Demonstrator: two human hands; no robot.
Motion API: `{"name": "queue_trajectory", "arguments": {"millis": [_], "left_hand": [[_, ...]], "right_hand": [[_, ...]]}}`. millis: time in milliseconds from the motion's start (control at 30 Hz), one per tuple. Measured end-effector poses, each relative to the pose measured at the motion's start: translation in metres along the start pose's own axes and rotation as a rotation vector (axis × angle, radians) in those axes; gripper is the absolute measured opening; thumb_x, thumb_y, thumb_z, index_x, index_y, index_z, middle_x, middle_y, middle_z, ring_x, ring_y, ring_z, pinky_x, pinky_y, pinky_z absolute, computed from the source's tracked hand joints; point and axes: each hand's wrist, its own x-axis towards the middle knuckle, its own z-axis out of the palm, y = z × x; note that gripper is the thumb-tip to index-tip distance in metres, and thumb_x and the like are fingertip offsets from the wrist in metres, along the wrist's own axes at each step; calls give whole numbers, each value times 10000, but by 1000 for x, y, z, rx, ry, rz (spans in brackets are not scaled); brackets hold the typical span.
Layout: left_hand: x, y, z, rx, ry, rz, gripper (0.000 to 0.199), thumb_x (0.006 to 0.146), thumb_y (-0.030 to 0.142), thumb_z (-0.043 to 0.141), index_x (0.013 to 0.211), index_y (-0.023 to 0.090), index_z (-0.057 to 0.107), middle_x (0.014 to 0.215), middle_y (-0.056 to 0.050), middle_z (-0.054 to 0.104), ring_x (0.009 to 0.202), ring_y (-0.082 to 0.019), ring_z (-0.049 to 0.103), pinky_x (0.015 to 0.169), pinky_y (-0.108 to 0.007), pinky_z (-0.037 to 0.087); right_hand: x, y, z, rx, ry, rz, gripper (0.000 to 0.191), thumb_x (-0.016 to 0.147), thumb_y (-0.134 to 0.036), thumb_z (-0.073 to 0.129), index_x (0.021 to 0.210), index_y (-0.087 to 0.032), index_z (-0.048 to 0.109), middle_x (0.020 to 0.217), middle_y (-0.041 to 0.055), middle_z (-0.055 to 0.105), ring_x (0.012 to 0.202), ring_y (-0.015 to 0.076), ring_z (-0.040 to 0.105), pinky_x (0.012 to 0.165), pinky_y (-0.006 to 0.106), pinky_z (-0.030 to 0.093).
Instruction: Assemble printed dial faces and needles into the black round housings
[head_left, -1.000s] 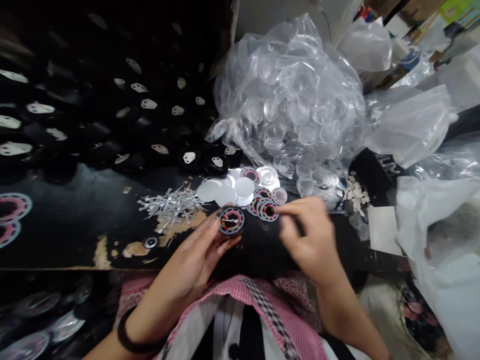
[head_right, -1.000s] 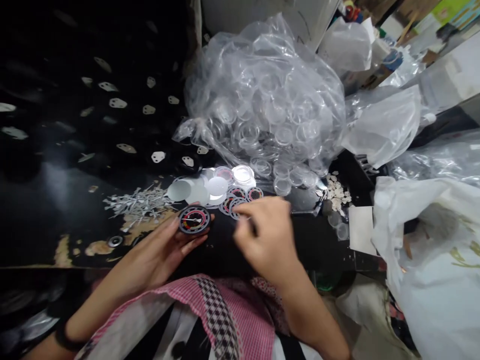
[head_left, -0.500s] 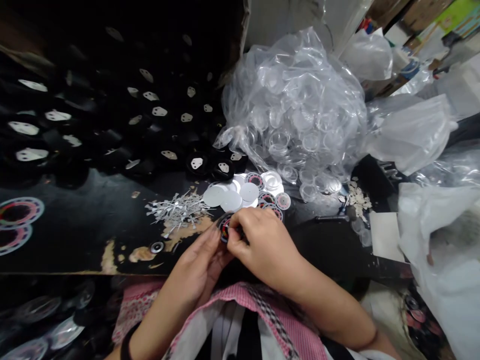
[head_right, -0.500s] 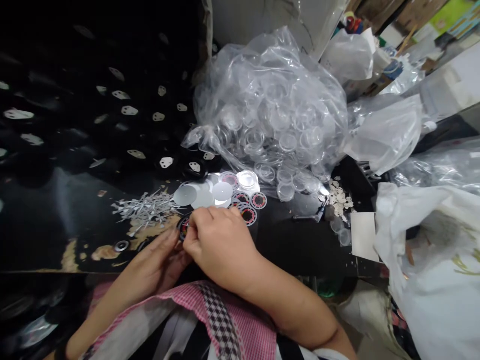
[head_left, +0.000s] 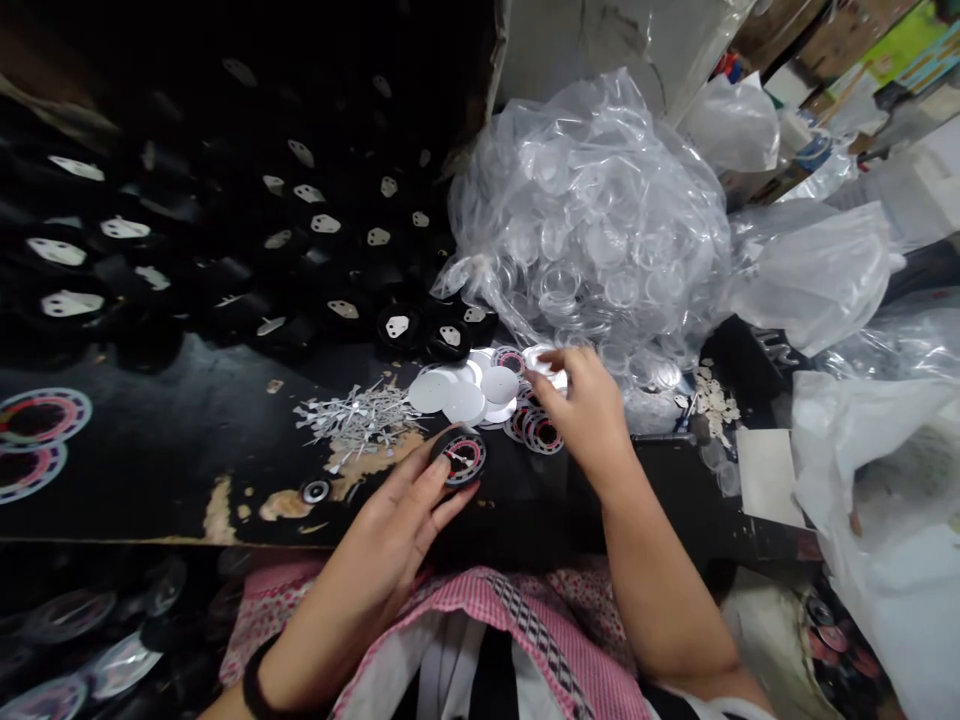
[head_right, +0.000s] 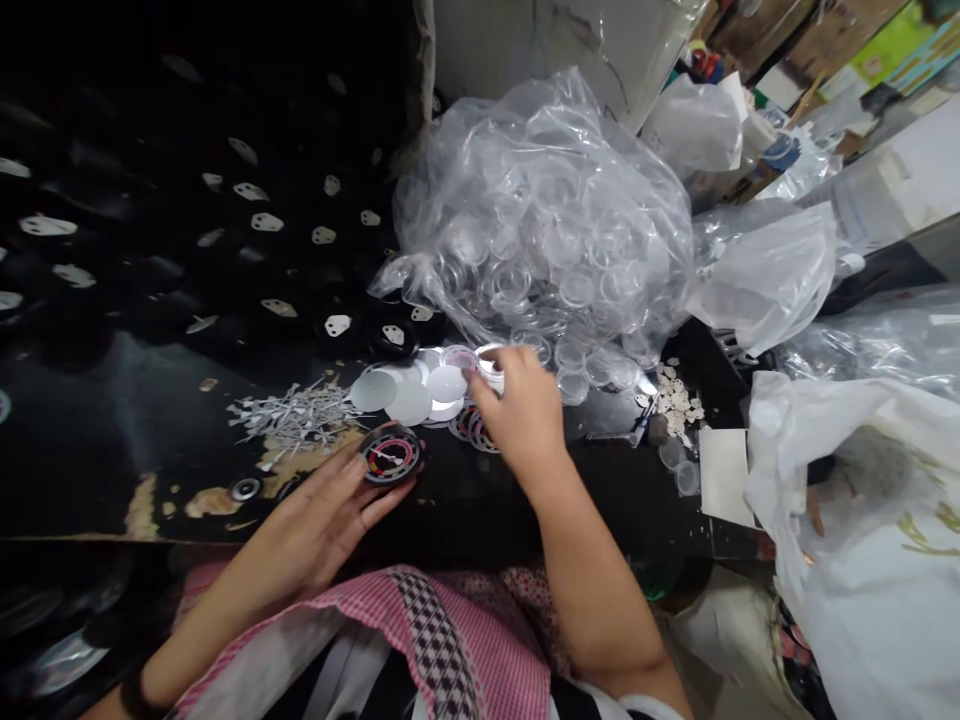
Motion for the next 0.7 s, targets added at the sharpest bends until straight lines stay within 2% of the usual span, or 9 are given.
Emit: {"name": "queue_trajectory", "arguments": {"millis": [67,133,200,300,433,533,700], "left_hand": [[1,-1,-1,5,-30,-25,368,658,379,911,974,233,791,1018,-51,794,1011,-267,738,817,-314,637],[3,-1,-1,6,-33,-80,364,602,359,942,893,199,792,912,-74,799,926,-276,758,757,-308,646],[4,0,0,-8,-8,-136,400,528,348,974,834,174,784,882,-101,799,856,-267,764,723,-300,648],[4,3,2,-53,25,-162,489,476,330,993,885,171,779,952,-108,798,851,-250,760,757,-310,648],[4,5,4,-90,7,-148,473,567,370,956,938,142,770,1005,-119,788,937,-264,745,848,-346,634],[5,6,3,-89,-9,-147,448,601,371,937,940,134,767,1021,-125,785,929,-260,742,862,-359,631],[6,7,-1,-83,-26,-135,335,689,348,879,935,149,768,1041,-117,784,952,-262,740,887,-375,621]], "right_hand": [[14,16,3,-190,82,43,374,889,-326,698,1221,-156,667,1224,163,639,1126,339,611,954,484,444],[22,27,7,-190,61,15,359,898,-290,679,1233,-160,675,1259,163,631,1187,362,585,1008,532,419],[23,35,10,-98,81,-22,278,922,-251,622,1172,-173,713,1250,141,645,1182,323,598,1021,498,438],[19,43,8,42,181,-48,274,917,-234,575,1137,-193,734,1291,128,614,1163,261,608,970,414,497],[15,49,2,332,291,-29,261,845,-260,595,1053,-220,747,1191,92,619,1028,212,606,844,350,519],[13,50,2,445,269,10,226,811,-278,603,989,-219,729,1105,57,644,856,167,585,790,322,499],[7,49,1,469,224,19,167,800,-253,567,893,-194,692,1028,49,671,878,168,604,779,299,484]]}}
